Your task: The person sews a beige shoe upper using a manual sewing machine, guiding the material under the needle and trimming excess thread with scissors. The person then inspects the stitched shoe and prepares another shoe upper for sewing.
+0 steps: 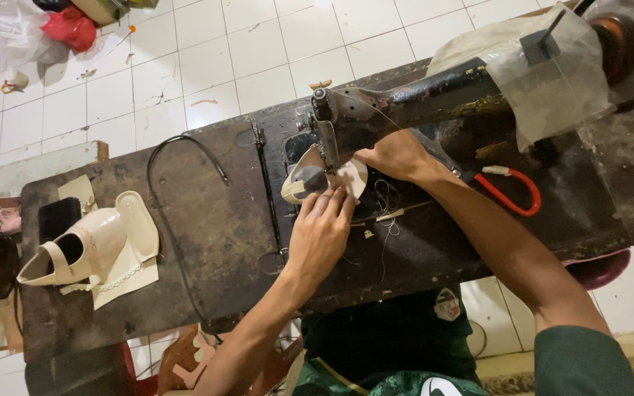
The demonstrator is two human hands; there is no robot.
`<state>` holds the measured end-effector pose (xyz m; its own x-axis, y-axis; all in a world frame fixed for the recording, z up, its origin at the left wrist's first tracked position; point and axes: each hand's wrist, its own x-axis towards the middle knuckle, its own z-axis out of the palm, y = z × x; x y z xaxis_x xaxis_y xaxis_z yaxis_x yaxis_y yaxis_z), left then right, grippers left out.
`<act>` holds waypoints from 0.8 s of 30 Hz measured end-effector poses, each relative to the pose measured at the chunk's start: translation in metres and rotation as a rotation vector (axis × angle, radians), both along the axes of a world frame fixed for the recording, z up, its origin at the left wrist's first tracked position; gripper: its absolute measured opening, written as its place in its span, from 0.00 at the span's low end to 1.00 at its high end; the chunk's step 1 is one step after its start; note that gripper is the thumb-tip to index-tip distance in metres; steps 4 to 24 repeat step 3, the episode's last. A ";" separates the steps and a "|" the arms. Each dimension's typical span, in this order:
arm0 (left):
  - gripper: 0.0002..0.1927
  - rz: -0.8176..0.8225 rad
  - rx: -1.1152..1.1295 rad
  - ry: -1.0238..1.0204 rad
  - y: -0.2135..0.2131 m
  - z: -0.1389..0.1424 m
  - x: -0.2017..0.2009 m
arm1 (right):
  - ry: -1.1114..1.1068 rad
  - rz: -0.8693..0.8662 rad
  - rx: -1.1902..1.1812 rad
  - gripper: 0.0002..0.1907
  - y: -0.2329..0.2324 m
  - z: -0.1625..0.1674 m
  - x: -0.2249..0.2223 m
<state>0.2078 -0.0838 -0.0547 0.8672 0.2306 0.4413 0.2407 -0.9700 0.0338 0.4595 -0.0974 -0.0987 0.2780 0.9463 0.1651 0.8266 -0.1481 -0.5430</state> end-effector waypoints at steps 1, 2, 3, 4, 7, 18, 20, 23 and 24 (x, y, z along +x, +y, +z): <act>0.18 -0.002 0.012 0.001 0.002 0.001 0.001 | 0.021 -0.004 0.018 0.23 -0.001 0.000 0.000; 0.18 -0.002 0.023 0.003 0.004 0.002 0.001 | 0.042 -0.005 0.034 0.22 -0.002 0.001 -0.001; 0.18 0.001 0.030 0.006 0.004 0.002 0.000 | 0.095 0.003 0.097 0.22 -0.003 0.002 -0.002; 0.18 0.001 0.030 0.006 0.004 0.002 0.000 | 0.095 0.003 0.097 0.22 -0.003 0.002 -0.002; 0.18 0.001 0.030 0.006 0.004 0.002 0.000 | 0.095 0.003 0.097 0.22 -0.003 0.002 -0.002; 0.18 0.001 0.030 0.006 0.004 0.002 0.000 | 0.095 0.003 0.097 0.22 -0.003 0.002 -0.002; 0.18 0.001 0.030 0.006 0.004 0.002 0.000 | 0.095 0.003 0.097 0.22 -0.003 0.002 -0.002; 0.18 0.001 0.030 0.006 0.004 0.002 0.000 | 0.095 0.003 0.097 0.22 -0.003 0.002 -0.002; 0.18 0.001 0.030 0.006 0.004 0.002 0.000 | 0.095 0.003 0.097 0.22 -0.003 0.002 -0.002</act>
